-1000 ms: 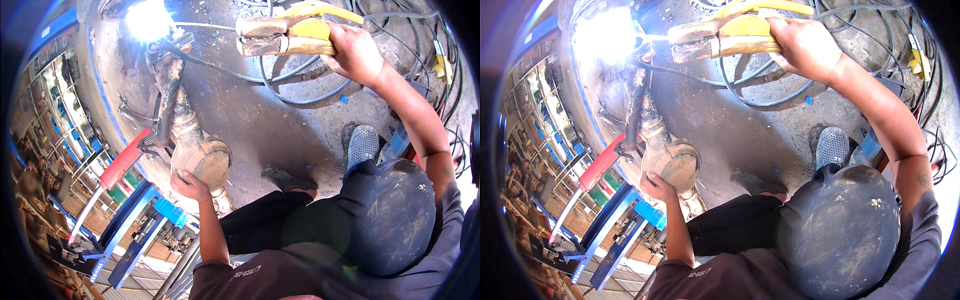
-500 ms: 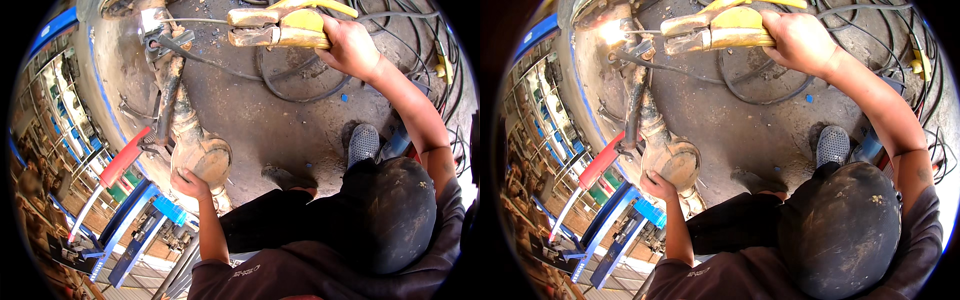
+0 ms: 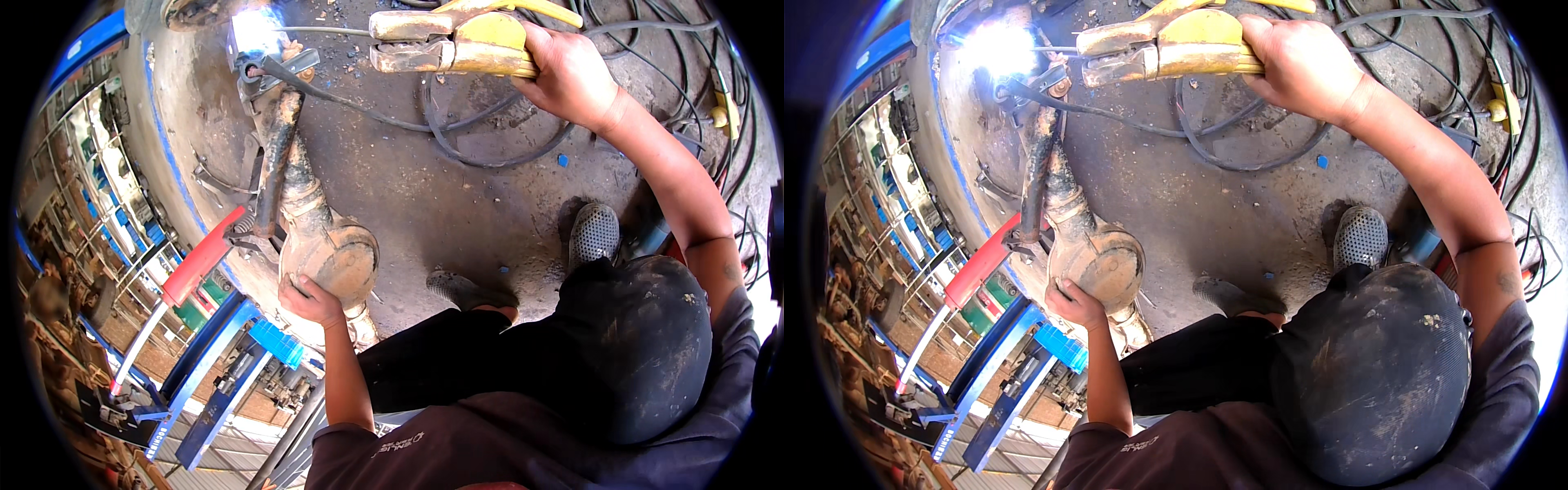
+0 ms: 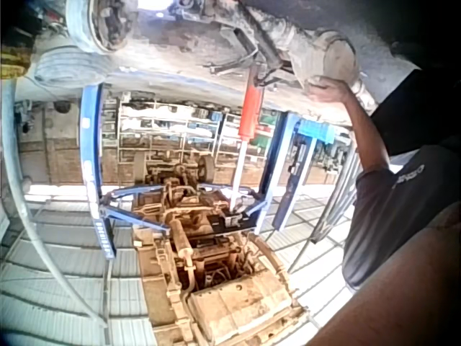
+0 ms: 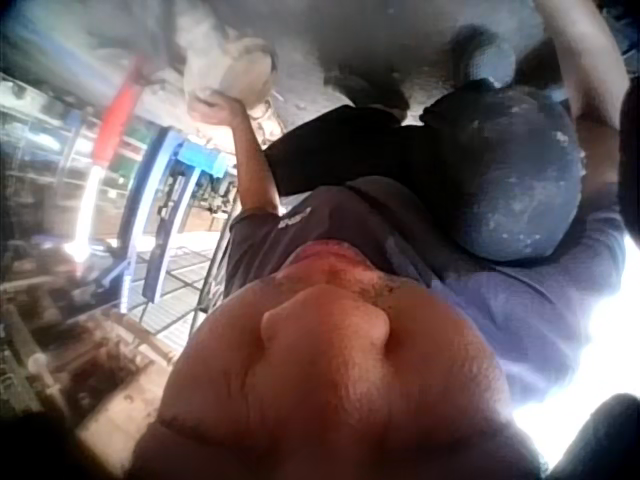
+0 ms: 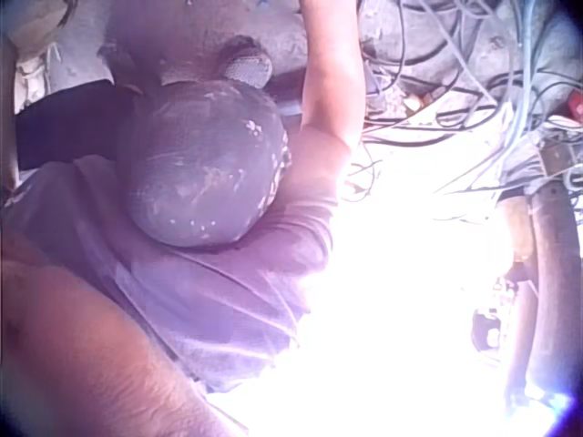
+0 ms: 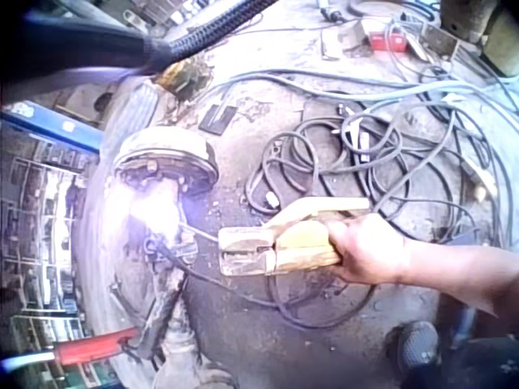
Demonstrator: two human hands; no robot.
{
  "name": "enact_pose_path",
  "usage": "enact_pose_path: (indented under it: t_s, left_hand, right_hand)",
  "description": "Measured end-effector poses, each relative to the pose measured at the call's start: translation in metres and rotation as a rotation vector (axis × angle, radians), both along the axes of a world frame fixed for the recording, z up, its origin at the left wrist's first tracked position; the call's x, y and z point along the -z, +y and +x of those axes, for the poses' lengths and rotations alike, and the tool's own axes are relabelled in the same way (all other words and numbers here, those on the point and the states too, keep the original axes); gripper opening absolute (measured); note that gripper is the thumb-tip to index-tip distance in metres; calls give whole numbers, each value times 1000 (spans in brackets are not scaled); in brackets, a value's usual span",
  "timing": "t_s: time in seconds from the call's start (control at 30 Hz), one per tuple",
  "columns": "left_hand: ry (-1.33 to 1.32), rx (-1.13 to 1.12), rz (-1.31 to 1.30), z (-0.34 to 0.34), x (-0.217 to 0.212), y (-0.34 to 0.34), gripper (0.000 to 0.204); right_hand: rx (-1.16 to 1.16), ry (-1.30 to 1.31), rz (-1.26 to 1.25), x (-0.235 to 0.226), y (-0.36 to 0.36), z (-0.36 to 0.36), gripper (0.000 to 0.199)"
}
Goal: The person welds a metal bracket onto a vehicle axle assembly using a handheld welding gun. They reposition the assembly and the welding machine, then use a chisel to chip away slag from the welds. Finally, they inspect the welded bracket and the axle.
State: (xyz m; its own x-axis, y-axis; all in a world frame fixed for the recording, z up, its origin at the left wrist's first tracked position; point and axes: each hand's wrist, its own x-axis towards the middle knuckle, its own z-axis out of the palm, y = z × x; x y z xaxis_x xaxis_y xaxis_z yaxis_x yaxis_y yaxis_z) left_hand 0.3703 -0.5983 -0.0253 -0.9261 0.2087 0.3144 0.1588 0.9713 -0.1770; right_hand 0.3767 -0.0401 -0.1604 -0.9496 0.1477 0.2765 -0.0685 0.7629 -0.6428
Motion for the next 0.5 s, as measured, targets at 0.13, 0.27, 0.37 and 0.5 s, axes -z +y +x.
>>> enact_pose_path:
  t_s: [0.13, 0.27, 0.37, 0.5]
  left_hand:
    - [4, 6, 5, 1, -1, -1, 48]
    - [2, 4, -10, 0, 0, -1, 48]
    - [2, 8, -14, -1, 0, -1, 49]
    - [8, 0, -16, 2, -2, -3, 49]
  right_hand:
    - [-19, 28, -15, -2, -1, -2, 30]
    - [4, 31, -8, 2, -1, -3, 30]
    - [-17, 14, -12, 2, 3, -1, 30]
    - [-39, 36, -37, 1, -1, -3, 30]
